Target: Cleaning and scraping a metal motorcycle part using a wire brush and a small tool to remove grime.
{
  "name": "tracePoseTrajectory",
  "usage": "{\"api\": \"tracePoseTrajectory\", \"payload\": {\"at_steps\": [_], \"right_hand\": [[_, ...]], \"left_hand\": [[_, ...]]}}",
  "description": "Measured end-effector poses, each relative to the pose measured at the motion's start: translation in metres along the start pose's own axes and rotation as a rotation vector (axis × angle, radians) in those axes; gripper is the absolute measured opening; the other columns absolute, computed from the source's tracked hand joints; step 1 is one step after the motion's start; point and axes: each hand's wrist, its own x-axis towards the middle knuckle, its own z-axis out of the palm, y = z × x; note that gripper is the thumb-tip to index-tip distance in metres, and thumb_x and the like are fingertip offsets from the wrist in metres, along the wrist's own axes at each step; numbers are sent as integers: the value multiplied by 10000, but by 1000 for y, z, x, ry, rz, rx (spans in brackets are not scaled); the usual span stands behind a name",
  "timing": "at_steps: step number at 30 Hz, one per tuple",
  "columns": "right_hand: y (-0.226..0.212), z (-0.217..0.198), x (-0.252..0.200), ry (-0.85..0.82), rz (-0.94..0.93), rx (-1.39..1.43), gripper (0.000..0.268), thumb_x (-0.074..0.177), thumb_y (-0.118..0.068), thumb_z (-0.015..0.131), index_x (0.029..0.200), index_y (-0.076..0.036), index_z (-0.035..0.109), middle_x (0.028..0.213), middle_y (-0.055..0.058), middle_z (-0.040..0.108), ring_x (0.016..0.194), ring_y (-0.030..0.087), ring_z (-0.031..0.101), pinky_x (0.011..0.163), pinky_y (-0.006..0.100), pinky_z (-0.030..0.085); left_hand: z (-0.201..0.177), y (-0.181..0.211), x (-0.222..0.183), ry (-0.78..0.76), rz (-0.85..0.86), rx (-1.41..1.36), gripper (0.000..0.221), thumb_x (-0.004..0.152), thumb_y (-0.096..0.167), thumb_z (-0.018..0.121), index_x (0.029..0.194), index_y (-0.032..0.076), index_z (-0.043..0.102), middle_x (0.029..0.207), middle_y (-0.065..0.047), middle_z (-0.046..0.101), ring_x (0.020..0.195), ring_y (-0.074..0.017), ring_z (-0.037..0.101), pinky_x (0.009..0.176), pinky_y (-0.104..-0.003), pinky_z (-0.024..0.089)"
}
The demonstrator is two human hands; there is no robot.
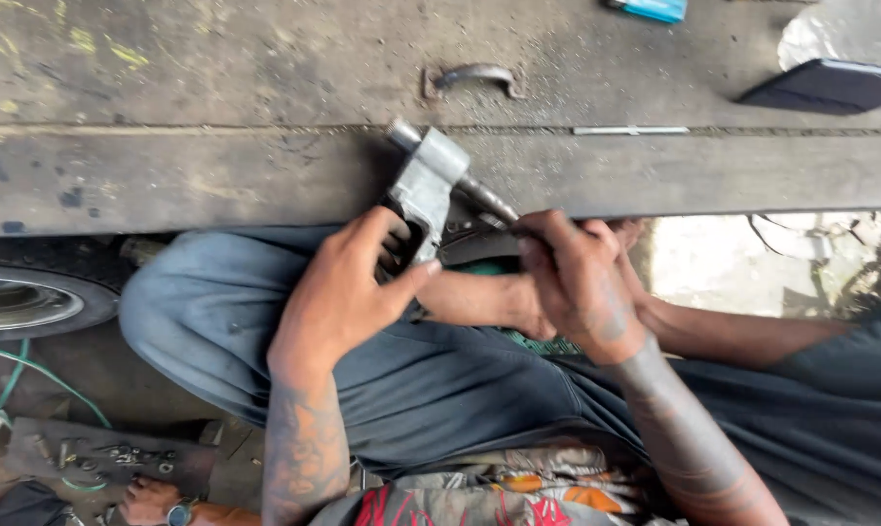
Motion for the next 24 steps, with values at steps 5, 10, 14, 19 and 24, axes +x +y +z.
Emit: {"api": "tracePoseTrajectory", "payload": {"at_steps": [5,10,14,19,24], "right_hand": [[19,-38,-36,208,51,158,213,1026,-33,581,1217,-49,672,759,159,674,732,356,680,719,453,539],[35,-64,-76,365,84,287,191,1052,60,542,1213,38,644,758,126,622,721,209,599,767,371,530],[49,-67,-91,427,131,402,192,1048,58,545,1205,22,650,749,85,606,715,148,557,735,313,491],[49,-69,-62,460,108,479,208,1004,23,578,1196,9,656,899,153,688,843,186,635,835,385,541],[61,-47,29,225,90,-132,234,903,-168,629,1135,-154,660,981,185,755,936,463,711,820,603,543]], "left_hand": [[5,-13,6,159,86,-39,380,889,343,804,1078,52,649,889,-160,688,739,-276,713,590,-359,561],[31,-4,22,455,619,233,641,850,400,877,1246,9,558,1291,-173,527,1168,-394,597,986,-510,503],[56,-1,25,340,324,598,904,766,323,880,1505,39,443,1589,-239,292,1433,-476,322,1044,-649,424],[75,2,20,389,193,578,828,867,153,744,1586,24,353,1657,-269,160,1364,-515,371,1069,-676,370],[67,2,20,328,163,231,800,917,84,660,1629,105,296,1711,-178,66,1462,-497,263,1181,-618,197]]}}
